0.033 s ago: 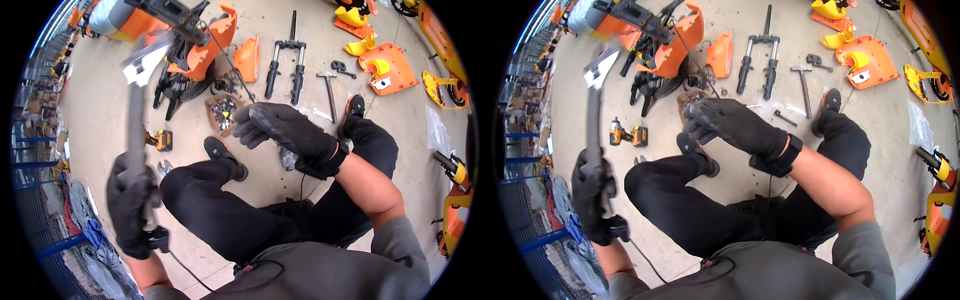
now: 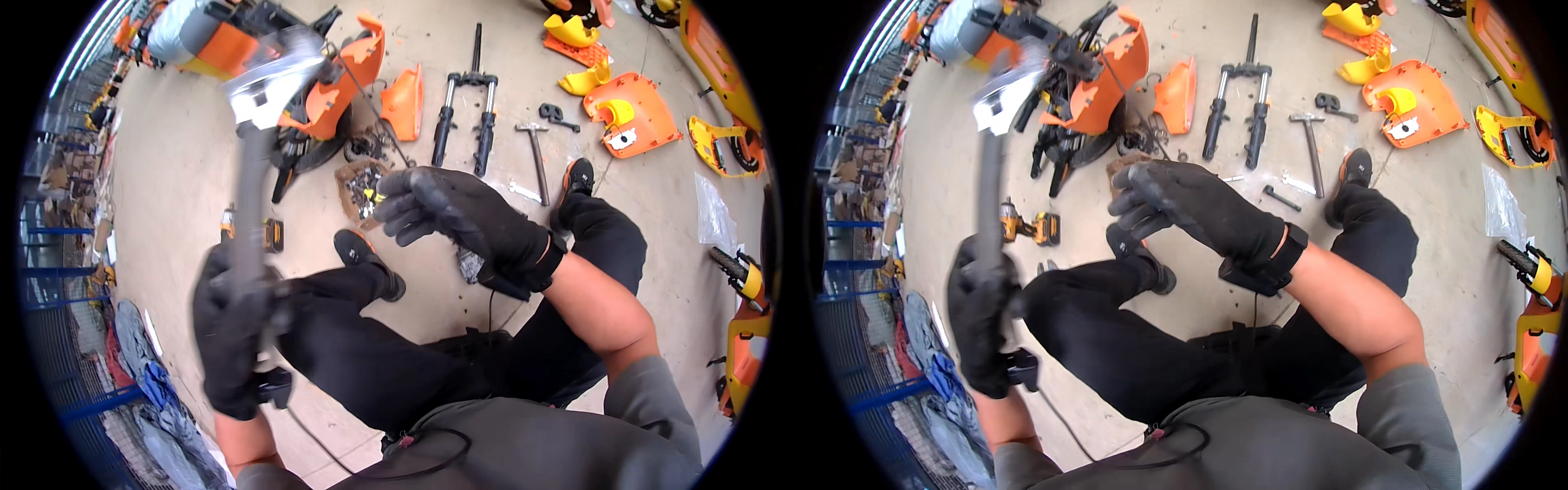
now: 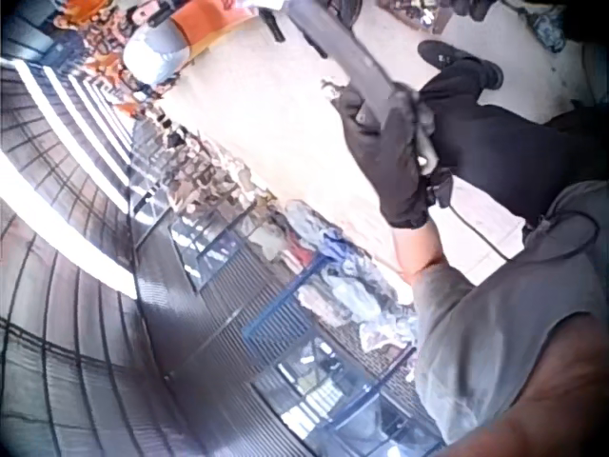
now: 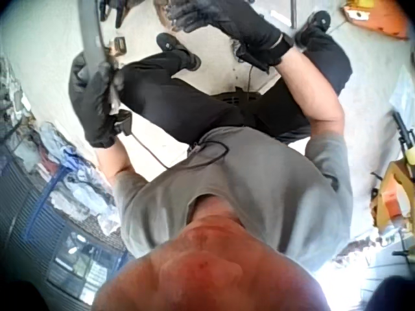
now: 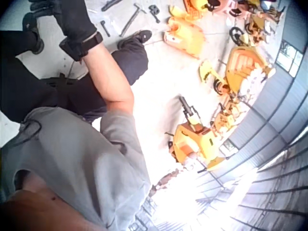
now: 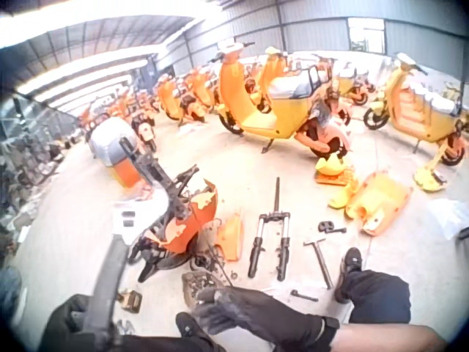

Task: The person uses a hammer to knock a metal component out of an orange plastic motorcycle fairing, then handles a small metal bracket and uses an adjustable wrench to attempt to straighten or bend it before hitting it with a hammer on the floor.

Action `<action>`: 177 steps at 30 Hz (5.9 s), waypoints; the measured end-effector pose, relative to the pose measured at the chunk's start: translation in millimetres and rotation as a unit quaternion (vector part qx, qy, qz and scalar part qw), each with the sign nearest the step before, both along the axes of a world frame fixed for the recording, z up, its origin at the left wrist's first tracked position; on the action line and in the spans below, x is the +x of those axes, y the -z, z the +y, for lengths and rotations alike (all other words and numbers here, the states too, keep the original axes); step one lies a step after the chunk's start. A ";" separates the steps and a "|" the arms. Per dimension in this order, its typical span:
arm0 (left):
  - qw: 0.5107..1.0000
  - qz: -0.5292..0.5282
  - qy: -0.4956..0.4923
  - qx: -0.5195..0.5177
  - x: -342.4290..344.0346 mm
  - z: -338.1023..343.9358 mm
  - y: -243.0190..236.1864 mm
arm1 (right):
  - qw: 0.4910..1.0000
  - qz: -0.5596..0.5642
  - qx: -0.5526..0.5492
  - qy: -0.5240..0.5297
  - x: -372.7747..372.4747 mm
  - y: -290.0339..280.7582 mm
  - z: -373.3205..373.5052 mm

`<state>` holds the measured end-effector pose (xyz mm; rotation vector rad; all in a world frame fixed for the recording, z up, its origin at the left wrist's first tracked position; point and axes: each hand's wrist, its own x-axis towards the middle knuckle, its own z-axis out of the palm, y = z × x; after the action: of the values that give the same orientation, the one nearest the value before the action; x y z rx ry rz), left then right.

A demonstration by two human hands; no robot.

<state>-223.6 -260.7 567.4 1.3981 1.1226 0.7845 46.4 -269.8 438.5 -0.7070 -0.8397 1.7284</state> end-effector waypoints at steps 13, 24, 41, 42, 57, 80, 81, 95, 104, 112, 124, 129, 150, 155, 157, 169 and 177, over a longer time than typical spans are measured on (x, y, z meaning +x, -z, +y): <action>0.923 0.088 0.362 -0.097 169.5 -16.7 149.5 | 0.959 0.121 -0.002 0.257 94.9 5.2 -17.2; 0.905 0.106 0.411 -0.031 168.8 -14.7 156.4 | 0.969 0.010 -0.084 0.230 88.9 7.4 -18.9; 0.983 -0.119 0.110 -0.085 140.6 58.7 97.9 | 0.968 -0.172 -0.122 0.139 60.7 -9.2 -19.6; 0.984 -0.113 0.107 -0.081 139.5 57.1 96.2 | 0.962 -0.199 -0.129 0.132 58.5 -10.8 -19.7; 0.982 -0.170 0.079 -0.015 125.6 59.4 104.4 | 0.963 -0.247 -0.069 0.082 53.8 6.1 -30.5; 0.991 -0.106 0.078 0.018 125.9 56.6 97.6 | 0.947 -0.285 0.082 0.125 33.3 11.7 -37.0; 0.992 -0.100 0.079 0.004 125.6 56.3 96.2 | 0.943 -0.298 0.093 0.115 36.5 19.4 -38.6; 0.993 -0.028 0.096 -0.070 127.1 52.6 91.5 | 0.979 -0.191 -0.067 0.026 38.3 6.8 -33.6; 0.994 -0.019 0.099 -0.050 126.2 48.8 98.9 | 0.972 -0.201 -0.121 0.004 38.5 12.8 -30.3; 0.995 -0.015 0.097 -0.037 119.3 49.9 99.7 | 0.984 -0.125 -0.112 0.057 21.4 11.9 -35.1; 0.980 0.043 0.130 0.144 116.3 50.8 116.7 | 0.983 -0.158 -0.094 -0.011 25.1 19.0 -37.1; 0.957 0.075 0.149 0.238 116.5 52.1 119.0 | 0.979 -0.175 -0.100 -0.031 29.4 18.5 -34.5; 0.992 -0.057 0.093 -0.060 122.0 41.4 103.0 | 0.988 -0.095 -0.118 -0.030 30.3 12.5 -33.2; 0.992 -0.051 0.111 -0.035 122.2 41.8 104.9 | 0.985 -0.104 -0.130 -0.041 30.8 12.4 -33.4; 0.991 -0.036 0.126 -0.036 121.5 42.8 104.6 | 0.982 -0.115 -0.144 -0.039 30.9 12.6 -34.5; 0.990 -0.022 0.135 -0.028 116.7 44.6 102.5 | 0.992 -0.068 -0.105 -0.029 29.6 16.2 -35.5; 0.993 -0.034 0.107 -0.033 123.4 41.4 102.9 | 0.987 -0.098 -0.121 -0.028 29.8 16.6 -34.4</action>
<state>-100.2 -219.4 464.5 1.3995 0.9197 0.6304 76.2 -304.2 421.9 -1.0395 -0.7960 1.8511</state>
